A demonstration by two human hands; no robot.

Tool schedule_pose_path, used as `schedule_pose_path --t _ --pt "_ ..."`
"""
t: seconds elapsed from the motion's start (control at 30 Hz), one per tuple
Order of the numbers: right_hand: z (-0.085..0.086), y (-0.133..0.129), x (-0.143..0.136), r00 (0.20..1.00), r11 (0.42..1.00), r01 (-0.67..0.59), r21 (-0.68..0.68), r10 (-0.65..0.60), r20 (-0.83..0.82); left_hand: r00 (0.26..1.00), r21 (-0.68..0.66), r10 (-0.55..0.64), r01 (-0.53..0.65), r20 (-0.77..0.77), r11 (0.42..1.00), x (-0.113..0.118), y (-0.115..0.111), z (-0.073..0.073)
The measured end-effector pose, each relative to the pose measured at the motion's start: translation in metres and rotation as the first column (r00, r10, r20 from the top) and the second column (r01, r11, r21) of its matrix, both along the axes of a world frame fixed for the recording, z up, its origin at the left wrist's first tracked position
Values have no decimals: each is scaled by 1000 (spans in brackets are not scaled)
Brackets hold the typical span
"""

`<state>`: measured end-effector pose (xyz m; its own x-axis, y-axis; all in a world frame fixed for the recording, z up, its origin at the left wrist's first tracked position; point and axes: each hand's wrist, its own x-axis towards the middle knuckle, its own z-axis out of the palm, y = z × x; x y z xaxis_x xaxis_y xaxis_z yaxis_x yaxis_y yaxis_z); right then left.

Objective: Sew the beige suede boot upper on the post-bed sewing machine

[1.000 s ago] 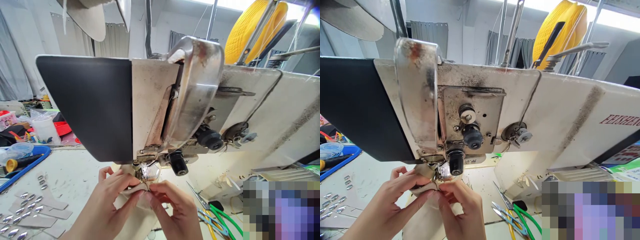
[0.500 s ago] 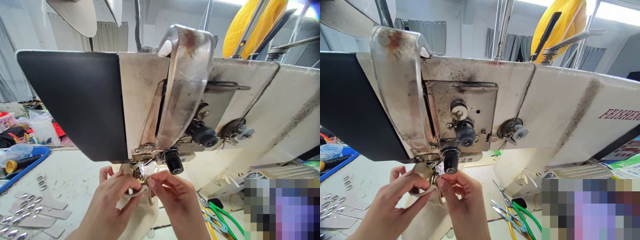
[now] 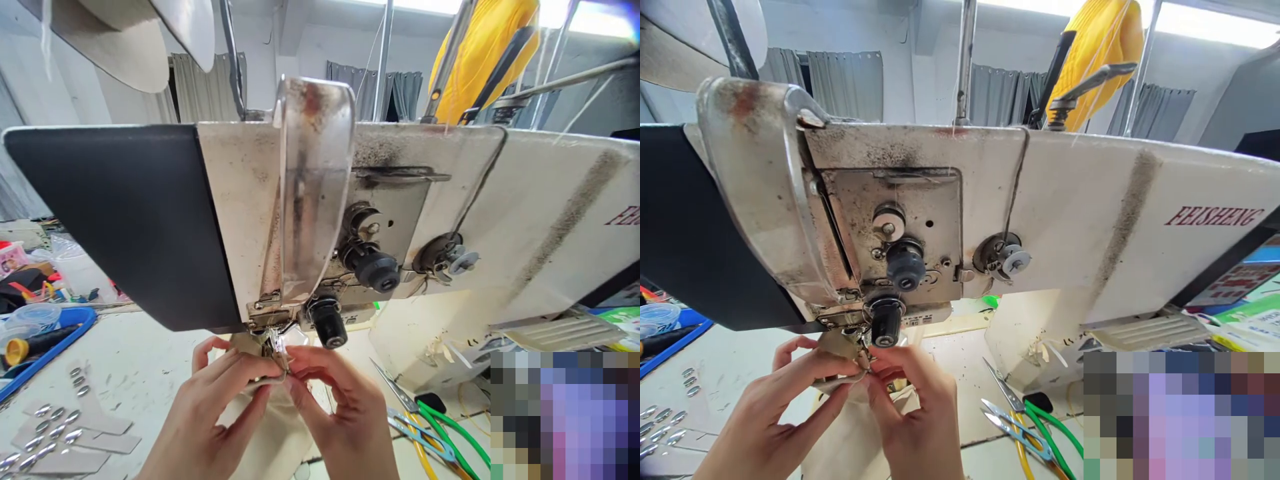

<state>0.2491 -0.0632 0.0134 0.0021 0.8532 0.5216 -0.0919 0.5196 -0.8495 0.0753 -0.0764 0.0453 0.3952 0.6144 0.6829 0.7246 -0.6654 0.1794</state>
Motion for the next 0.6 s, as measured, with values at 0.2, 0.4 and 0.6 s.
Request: schedule_pose_path --t 0.2,0.4,0.6 --pt "-4 -3 -4 995 993 102 64 -102 -11 996 23 -3 5 -88 1000 -4 3 -1" --pt "-9 -5 -6 990 991 104 -83 -111 -84 997 119 -14 23 -77 993 -7 3 -5" --pt "-12 -1 -6 995 995 82 48 -79 -62 998 146 -23 31 -59 989 -7 1 -6"
